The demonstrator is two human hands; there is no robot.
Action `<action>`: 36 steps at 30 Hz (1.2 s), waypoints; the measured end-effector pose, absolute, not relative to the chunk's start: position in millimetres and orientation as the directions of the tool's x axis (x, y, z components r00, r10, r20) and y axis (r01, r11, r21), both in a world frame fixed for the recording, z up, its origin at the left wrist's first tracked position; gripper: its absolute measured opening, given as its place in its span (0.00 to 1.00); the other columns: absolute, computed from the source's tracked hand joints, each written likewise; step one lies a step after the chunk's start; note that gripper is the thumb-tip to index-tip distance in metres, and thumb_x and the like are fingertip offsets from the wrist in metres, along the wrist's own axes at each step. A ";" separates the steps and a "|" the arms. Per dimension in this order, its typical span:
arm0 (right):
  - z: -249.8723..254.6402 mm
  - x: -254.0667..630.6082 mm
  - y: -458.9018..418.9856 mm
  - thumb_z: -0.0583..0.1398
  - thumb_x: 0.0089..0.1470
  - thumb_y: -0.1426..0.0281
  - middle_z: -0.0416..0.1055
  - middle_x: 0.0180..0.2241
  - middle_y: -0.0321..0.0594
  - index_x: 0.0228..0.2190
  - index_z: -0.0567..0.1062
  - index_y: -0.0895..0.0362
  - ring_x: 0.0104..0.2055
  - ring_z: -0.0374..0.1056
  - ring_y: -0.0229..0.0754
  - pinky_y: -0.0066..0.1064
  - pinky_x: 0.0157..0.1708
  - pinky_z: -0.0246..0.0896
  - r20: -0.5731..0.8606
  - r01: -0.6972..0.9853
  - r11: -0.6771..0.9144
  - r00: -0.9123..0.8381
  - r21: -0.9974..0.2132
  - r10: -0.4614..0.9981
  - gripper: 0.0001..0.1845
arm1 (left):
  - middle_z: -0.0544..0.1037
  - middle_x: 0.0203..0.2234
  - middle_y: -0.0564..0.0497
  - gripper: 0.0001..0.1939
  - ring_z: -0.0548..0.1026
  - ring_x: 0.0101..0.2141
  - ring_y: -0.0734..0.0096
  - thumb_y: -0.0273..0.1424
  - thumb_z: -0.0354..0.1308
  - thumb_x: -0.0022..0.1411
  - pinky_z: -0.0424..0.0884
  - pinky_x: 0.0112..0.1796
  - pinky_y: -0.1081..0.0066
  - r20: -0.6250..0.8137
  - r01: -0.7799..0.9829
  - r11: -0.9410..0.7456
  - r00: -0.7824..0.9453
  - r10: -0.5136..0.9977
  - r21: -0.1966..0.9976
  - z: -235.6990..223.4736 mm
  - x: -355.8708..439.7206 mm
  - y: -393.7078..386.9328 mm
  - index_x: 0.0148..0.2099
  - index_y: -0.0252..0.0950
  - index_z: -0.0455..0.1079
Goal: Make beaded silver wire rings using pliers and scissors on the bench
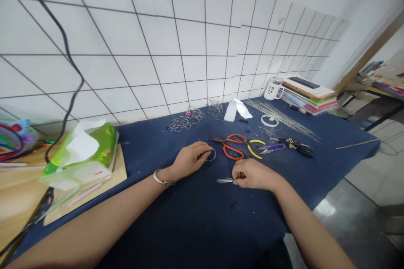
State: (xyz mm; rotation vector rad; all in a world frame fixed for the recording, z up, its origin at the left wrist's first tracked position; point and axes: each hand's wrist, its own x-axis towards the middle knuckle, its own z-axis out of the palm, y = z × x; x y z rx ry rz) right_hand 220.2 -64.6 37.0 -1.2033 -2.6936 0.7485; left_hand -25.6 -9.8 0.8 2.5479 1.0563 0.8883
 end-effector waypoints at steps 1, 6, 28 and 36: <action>36.0 220.2 -64.5 0.57 0.45 0.72 0.66 0.25 0.33 0.24 0.71 0.58 0.25 0.59 0.31 0.22 0.26 0.49 -0.099 0.674 0.574 -0.683 -0.465 0.723 0.03 | 0.72 0.39 0.50 0.13 0.70 0.39 0.73 0.30 0.46 0.60 0.67 0.41 0.72 0.446 0.550 -0.714 0.558 0.700 0.434 0.8 -25.9 -9.4 0.44 0.39 0.68; 28.4 220.3 -63.5 0.55 0.41 0.77 0.66 0.24 0.33 0.22 0.69 0.58 0.26 0.59 0.32 0.23 0.28 0.49 -0.050 0.689 0.573 -0.657 -0.445 0.752 0.04 | 0.73 0.38 0.50 0.12 0.70 0.39 0.73 0.31 0.46 0.61 0.67 0.42 0.72 0.424 0.497 -0.725 0.593 0.685 0.476 5.7 -21.9 -17.2 0.43 0.38 0.68; 32.8 223.1 -57.3 0.55 0.51 0.70 0.67 0.28 0.35 0.29 0.73 0.58 0.28 0.61 0.33 0.23 0.30 0.52 -0.020 0.622 0.478 -0.622 -0.620 0.783 0.07 | 0.73 0.31 0.53 0.12 0.70 0.31 0.77 0.28 0.47 0.59 0.65 0.34 0.76 0.121 0.372 -0.536 0.727 0.676 0.758 12.5 -2.0 -46.4 0.42 0.37 0.69; 35.5 223.9 -60.4 0.57 0.50 0.67 0.66 0.27 0.33 0.29 0.72 0.56 0.29 0.60 0.33 0.23 0.29 0.50 -0.077 0.705 0.480 -0.599 -0.522 0.797 0.06 | 0.72 0.33 0.52 0.11 0.69 0.33 0.75 0.27 0.48 0.58 0.65 0.36 0.75 0.150 0.405 -0.638 0.758 0.635 0.654 10.9 -2.6 -49.3 0.43 0.38 0.68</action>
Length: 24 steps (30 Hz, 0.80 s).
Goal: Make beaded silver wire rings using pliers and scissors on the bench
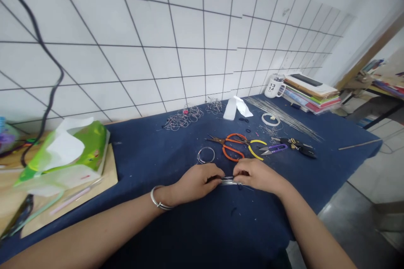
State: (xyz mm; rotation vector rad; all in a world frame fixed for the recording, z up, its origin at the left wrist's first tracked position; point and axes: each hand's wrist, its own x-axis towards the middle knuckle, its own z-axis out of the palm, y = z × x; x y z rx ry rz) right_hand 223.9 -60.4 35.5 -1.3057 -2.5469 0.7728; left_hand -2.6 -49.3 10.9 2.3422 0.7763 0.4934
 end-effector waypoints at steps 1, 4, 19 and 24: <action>35.5 223.5 -61.2 0.58 0.48 0.65 0.66 0.27 0.33 0.29 0.72 0.56 0.28 0.59 0.33 0.23 0.28 0.50 -0.087 0.717 0.480 -0.596 -0.504 0.798 0.07 | 0.72 0.33 0.52 0.11 0.69 0.33 0.74 0.27 0.48 0.58 0.65 0.36 0.75 0.156 0.406 -0.661 0.768 0.621 0.630 11.6 -2.6 -50.5 0.43 0.37 0.68; 36.1 221.4 -62.6 0.63 0.41 0.63 0.64 0.27 0.32 0.29 0.70 0.55 0.29 0.59 0.34 0.23 0.27 0.49 -0.100 0.739 0.501 -0.599 -0.451 0.794 0.12 | 0.72 0.32 0.50 0.11 0.69 0.33 0.74 0.27 0.47 0.59 0.65 0.35 0.75 0.173 0.398 -0.719 0.797 0.578 0.569 13.9 -2.9 -53.9 0.42 0.36 0.68; 47.4 190.0 -76.5 0.53 0.48 0.79 0.66 0.28 0.43 0.27 0.69 0.60 0.30 0.63 0.42 0.31 0.28 0.53 -0.217 0.765 0.638 -0.610 0.088 0.762 0.06 | 0.73 0.30 0.52 0.11 0.69 0.32 0.76 0.26 0.46 0.60 0.64 0.35 0.76 0.211 0.374 -0.606 0.704 0.678 0.702 12.1 -8.0 -44.0 0.39 0.36 0.69; 40.1 176.3 -72.3 0.50 0.48 0.81 0.67 0.26 0.47 0.27 0.69 0.62 0.27 0.63 0.44 0.31 0.23 0.49 -0.221 0.756 0.614 -0.574 0.228 0.789 0.09 | 0.72 0.29 0.52 0.10 0.69 0.31 0.77 0.30 0.48 0.60 0.65 0.35 0.75 0.221 0.326 -0.449 0.548 0.807 0.832 11.6 -9.9 -36.7 0.37 0.35 0.70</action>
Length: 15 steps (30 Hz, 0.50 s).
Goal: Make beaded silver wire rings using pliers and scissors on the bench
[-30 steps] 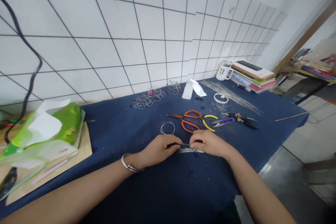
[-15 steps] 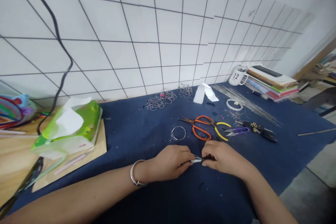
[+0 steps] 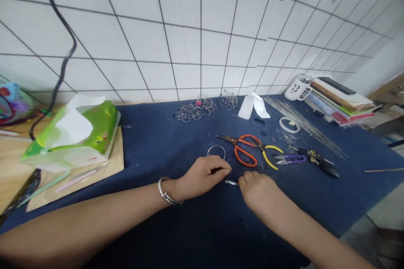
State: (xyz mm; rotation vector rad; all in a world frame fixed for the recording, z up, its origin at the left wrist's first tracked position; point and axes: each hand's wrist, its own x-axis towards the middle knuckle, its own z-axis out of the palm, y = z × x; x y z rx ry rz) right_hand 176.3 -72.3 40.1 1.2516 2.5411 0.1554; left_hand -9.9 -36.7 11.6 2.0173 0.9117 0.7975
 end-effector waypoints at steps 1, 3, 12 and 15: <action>40.5 178.1 -71.0 0.50 0.48 0.81 0.67 0.26 0.46 0.27 0.68 0.61 0.27 0.63 0.43 0.31 0.23 0.48 -0.216 0.760 0.613 -0.575 0.216 0.789 0.09 | 0.72 0.29 0.52 0.10 0.68 0.31 0.77 0.30 0.48 0.60 0.65 0.35 0.75 0.220 0.313 -0.431 0.531 0.818 0.846 11.5 -10.4 -36.1 0.37 0.35 0.70; 42.8 185.6 -67.7 0.51 0.47 0.80 0.66 0.26 0.44 0.26 0.67 0.60 0.26 0.62 0.41 0.29 0.24 0.48 -0.200 0.769 0.625 -0.596 0.134 0.777 0.07 | 0.71 0.29 0.52 0.10 0.68 0.29 0.78 0.31 0.48 0.60 0.65 0.34 0.75 0.206 0.288 -0.385 0.498 0.842 0.877 11.0 -11.2 -35.4 0.38 0.35 0.70; 37.1 219.3 -50.3 0.51 0.43 0.79 0.62 0.21 0.31 0.24 0.64 0.57 0.22 0.55 0.30 0.22 0.24 0.45 -0.053 0.803 0.459 -0.515 -0.380 0.856 0.06 | 0.68 0.29 0.53 0.13 0.66 0.24 0.82 0.33 0.46 0.60 0.66 0.28 0.76 0.102 0.225 -0.221 0.444 0.890 0.949 8.4 -10.9 -33.8 0.44 0.35 0.66; 37.6 217.2 -52.6 0.51 0.43 0.79 0.62 0.22 0.31 0.24 0.64 0.57 0.23 0.55 0.30 0.22 0.24 0.45 -0.077 0.799 0.473 -0.534 -0.372 0.842 0.06 | 0.67 0.28 0.53 0.12 0.66 0.24 0.81 0.33 0.47 0.60 0.66 0.29 0.76 0.111 0.228 -0.234 0.448 0.887 0.945 9.9 -10.8 -34.7 0.44 0.35 0.66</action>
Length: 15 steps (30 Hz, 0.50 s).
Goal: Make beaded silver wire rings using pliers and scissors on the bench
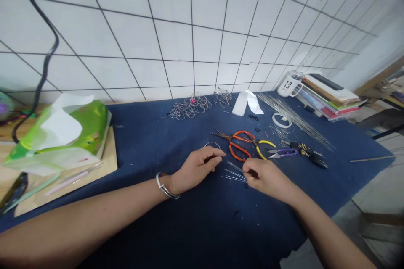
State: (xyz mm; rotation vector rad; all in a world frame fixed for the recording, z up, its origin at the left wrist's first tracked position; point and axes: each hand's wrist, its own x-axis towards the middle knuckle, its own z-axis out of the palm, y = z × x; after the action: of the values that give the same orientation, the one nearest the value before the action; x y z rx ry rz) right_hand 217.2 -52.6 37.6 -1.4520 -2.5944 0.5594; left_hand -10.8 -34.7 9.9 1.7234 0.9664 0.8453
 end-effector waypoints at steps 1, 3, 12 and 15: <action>38.8 215.5 -54.4 0.51 0.43 0.79 0.62 0.22 0.31 0.23 0.64 0.57 0.23 0.55 0.30 0.23 0.25 0.45 -0.093 0.802 0.489 -0.547 -0.343 0.832 0.06 | 0.67 0.28 0.53 0.13 0.66 0.24 0.81 0.33 0.47 0.60 0.65 0.29 0.76 0.115 0.230 -0.237 0.443 0.889 0.944 10.1 -10.9 -34.9 0.44 0.34 0.66; 42.1 211.6 -58.6 0.52 0.44 0.78 0.63 0.24 0.33 0.23 0.64 0.58 0.25 0.57 0.32 0.24 0.27 0.47 -0.119 0.812 0.514 -0.559 -0.276 0.820 0.05 | 0.67 0.28 0.53 0.13 0.66 0.24 0.81 0.34 0.47 0.60 0.65 0.29 0.76 0.116 0.236 -0.236 0.431 0.895 0.943 9.8 -11.1 -34.9 0.44 0.34 0.66; 53.2 187.6 -75.9 0.54 0.46 0.76 0.67 0.30 0.47 0.30 0.68 0.61 0.32 0.64 0.43 0.30 0.29 0.54 -0.254 0.843 0.529 -0.493 0.094 0.832 0.06 | 0.70 0.28 0.52 0.12 0.67 0.27 0.79 0.31 0.47 0.60 0.65 0.32 0.75 0.227 0.251 -0.396 0.511 0.829 0.883 12.3 -9.5 -39.6 0.41 0.34 0.69; 42.3 175.3 -75.6 0.52 0.47 0.81 0.69 0.28 0.51 0.30 0.70 0.63 0.30 0.66 0.45 0.30 0.25 0.54 -0.257 0.849 0.481 -0.425 0.221 0.868 0.09 | 0.72 0.30 0.51 0.11 0.69 0.32 0.76 0.28 0.47 0.60 0.65 0.37 0.74 0.302 0.234 -0.512 0.584 0.753 0.826 15.8 -9.2 -42.1 0.40 0.35 0.70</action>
State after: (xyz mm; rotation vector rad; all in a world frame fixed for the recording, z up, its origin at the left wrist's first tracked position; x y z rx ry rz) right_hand 175.3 -75.6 42.3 -1.7977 -2.9809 -0.1008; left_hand -9.2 -42.1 15.8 2.0416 0.7836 0.8566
